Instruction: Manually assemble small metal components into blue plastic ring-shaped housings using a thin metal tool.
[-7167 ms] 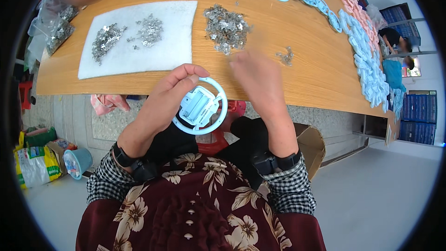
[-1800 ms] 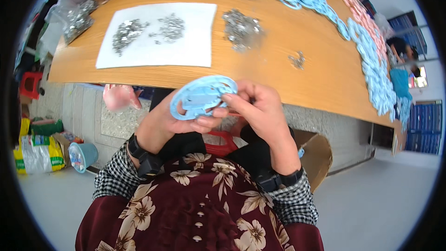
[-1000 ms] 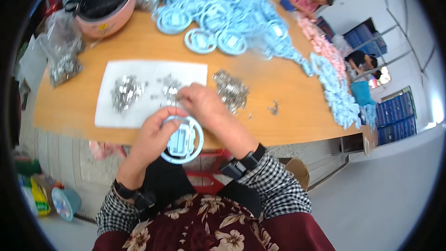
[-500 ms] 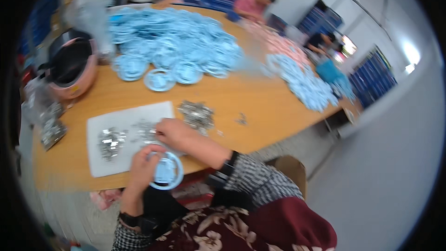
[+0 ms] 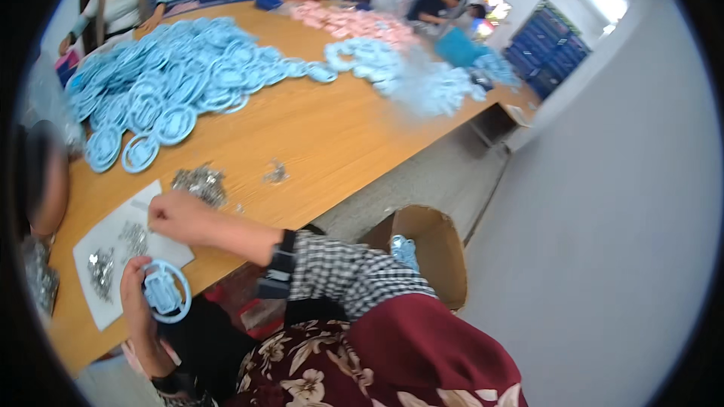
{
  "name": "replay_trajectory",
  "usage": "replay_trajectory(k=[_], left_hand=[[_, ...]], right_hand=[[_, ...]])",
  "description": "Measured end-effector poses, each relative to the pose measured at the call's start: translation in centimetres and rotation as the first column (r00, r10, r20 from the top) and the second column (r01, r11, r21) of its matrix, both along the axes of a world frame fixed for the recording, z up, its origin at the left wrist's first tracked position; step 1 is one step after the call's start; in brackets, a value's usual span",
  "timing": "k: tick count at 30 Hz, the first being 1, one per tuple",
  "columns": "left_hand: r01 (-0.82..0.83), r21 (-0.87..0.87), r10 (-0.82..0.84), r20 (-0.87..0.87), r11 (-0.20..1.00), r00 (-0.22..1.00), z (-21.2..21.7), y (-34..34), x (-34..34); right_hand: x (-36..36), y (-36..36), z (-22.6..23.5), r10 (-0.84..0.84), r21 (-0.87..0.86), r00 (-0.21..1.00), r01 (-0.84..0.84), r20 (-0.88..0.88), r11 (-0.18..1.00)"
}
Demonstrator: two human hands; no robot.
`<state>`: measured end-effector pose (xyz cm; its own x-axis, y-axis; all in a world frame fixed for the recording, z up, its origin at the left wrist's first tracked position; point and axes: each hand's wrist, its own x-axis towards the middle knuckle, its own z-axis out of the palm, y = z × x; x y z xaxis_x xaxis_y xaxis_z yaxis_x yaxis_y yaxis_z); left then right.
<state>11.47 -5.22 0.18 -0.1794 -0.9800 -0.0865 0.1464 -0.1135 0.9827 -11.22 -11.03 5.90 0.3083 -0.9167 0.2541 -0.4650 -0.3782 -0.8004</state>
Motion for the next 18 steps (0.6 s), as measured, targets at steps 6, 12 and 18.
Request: replay_trajectory(k=[6, 12, 18], left_hand=[[0.029, -0.041, -0.022, 0.163, 0.999, 0.986, 3.7, 1.7, -5.9], [0.082, 0.175, -0.066, -0.095, 0.981, 0.993, 3.5, 2.6, -9.9], [0.065, 0.144, -0.059, -0.045, 0.987, 0.997, 3.2, 2.9, -13.4]], right_hand=[[-6.2, 5.9, 2.1, -0.190, 0.449, 0.885, -0.025, 0.425, 0.893], [-9.1, 9.1, -0.5, -0.200, 0.505, 0.819, -0.124, 0.538, 0.854], [-10.8, 9.8, -1.2, -0.230, 0.462, 0.795, -0.070, 0.562, 0.884]])
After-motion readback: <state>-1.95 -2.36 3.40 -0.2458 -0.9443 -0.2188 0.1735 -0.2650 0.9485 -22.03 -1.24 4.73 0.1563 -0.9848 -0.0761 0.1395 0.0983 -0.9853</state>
